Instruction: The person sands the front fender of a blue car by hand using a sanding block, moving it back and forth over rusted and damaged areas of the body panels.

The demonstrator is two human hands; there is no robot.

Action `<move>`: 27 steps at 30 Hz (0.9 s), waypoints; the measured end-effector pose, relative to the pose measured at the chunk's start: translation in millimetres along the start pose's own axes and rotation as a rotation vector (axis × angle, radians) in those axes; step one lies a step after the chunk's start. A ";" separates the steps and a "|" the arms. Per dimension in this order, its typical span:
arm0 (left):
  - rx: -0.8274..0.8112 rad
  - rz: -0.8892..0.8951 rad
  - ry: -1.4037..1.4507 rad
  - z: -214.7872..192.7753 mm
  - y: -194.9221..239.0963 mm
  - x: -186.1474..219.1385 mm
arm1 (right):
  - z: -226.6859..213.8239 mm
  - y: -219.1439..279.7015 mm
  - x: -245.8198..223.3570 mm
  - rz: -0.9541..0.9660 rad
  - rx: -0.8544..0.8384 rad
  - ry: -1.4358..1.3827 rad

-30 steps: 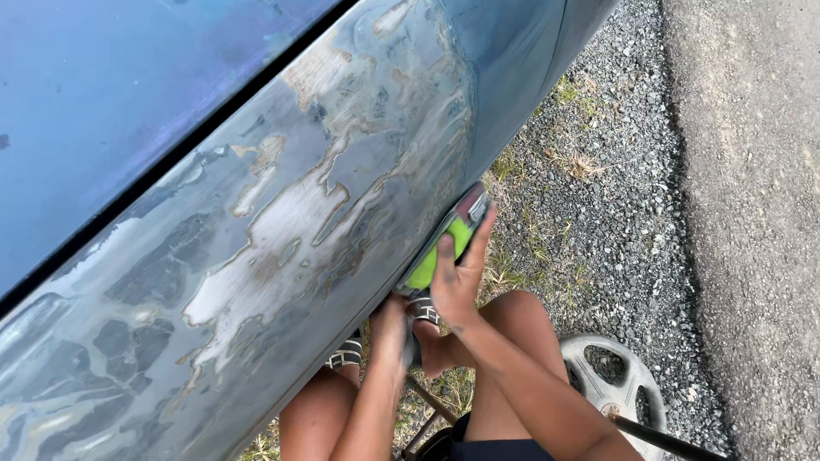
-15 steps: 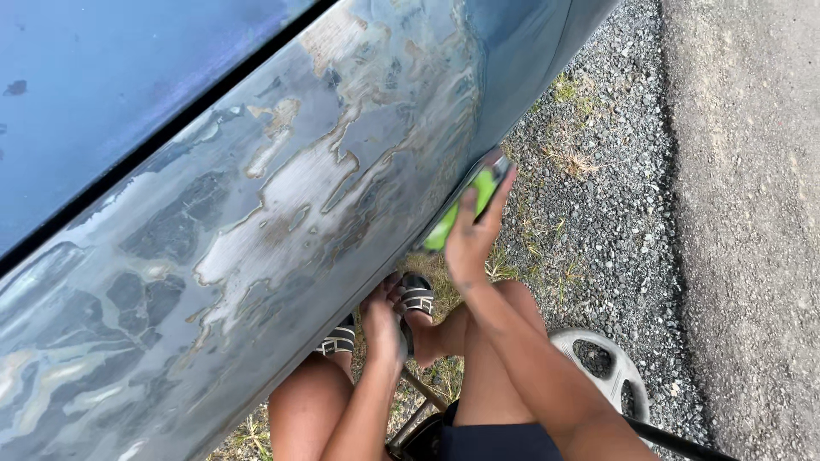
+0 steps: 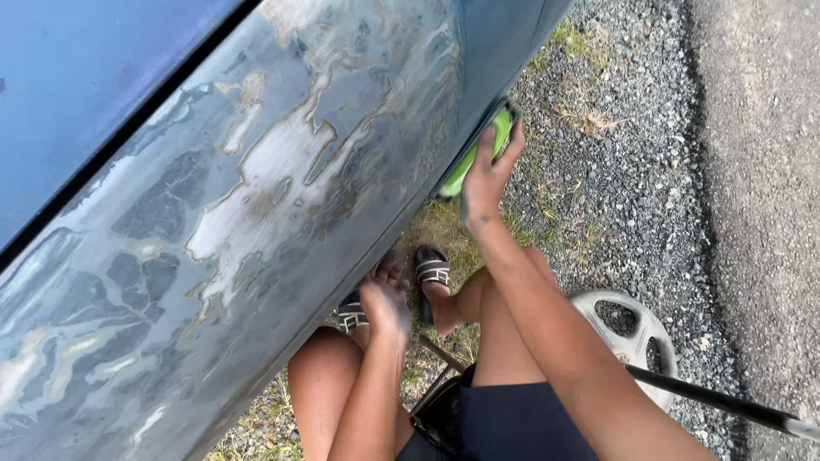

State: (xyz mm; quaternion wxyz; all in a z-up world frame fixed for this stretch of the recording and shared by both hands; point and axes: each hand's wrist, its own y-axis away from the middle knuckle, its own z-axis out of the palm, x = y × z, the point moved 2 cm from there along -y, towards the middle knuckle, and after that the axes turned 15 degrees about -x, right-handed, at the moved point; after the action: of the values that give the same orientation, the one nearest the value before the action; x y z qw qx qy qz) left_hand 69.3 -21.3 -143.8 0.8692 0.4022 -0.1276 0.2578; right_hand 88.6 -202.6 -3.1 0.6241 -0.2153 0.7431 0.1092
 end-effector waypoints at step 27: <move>0.465 0.228 -0.147 82.1 68.6 40.7 | -8.9 -7.1 61.7 0.358 -0.160 -0.269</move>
State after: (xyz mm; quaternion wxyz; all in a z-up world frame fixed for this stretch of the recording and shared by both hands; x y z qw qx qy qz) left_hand 64.3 -32.7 -30.1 0.7072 0.5917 -0.1724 0.3464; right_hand 76.1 -224.1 -60.7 0.6692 -0.1124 0.6684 0.3046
